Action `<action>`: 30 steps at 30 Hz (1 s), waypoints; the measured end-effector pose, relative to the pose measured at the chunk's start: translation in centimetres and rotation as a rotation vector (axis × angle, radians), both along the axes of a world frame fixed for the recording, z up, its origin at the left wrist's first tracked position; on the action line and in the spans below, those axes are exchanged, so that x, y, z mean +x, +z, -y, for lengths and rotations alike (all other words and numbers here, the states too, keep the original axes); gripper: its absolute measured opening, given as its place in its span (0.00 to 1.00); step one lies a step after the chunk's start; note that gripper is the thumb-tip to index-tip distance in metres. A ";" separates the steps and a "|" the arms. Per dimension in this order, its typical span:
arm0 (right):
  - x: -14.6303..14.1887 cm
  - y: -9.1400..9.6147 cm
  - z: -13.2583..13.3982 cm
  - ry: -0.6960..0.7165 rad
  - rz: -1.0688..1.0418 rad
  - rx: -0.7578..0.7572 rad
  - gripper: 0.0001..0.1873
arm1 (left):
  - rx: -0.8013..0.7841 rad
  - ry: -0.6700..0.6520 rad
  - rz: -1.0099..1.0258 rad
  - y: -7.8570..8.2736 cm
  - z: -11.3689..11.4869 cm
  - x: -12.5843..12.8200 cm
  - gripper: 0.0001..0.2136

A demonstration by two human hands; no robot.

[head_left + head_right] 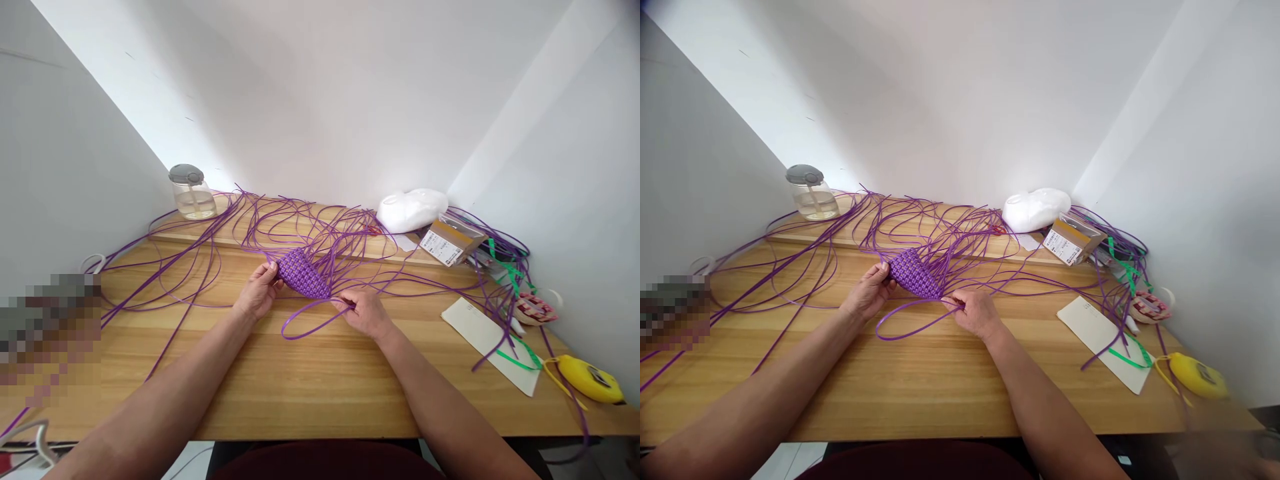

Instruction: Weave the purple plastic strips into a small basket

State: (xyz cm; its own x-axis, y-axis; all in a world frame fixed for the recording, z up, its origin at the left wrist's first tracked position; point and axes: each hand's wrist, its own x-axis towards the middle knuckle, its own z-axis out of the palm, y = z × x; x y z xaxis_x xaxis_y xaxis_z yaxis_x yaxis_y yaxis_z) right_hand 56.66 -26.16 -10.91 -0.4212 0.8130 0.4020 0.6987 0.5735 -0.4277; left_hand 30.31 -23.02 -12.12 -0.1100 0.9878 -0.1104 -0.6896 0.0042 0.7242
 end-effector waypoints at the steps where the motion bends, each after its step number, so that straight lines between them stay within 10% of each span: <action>1: -0.1 0.0 0.1 -0.001 0.002 -0.007 0.20 | 0.001 -0.005 0.004 0.0 0.0 0.0 0.14; 30: 2.2 -0.2 -1.4 -0.260 0.249 -0.145 0.10 | -0.037 0.022 0.125 0.0 -0.4 0.1 0.06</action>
State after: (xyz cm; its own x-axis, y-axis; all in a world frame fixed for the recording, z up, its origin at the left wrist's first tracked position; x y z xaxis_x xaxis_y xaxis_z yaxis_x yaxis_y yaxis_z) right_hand 58.83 -24.78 -11.10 -0.2642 0.9464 0.1860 0.9053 0.3098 -0.2905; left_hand 30.44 -22.62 -12.07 -0.1145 0.9803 -0.1611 -0.7749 0.0133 0.6320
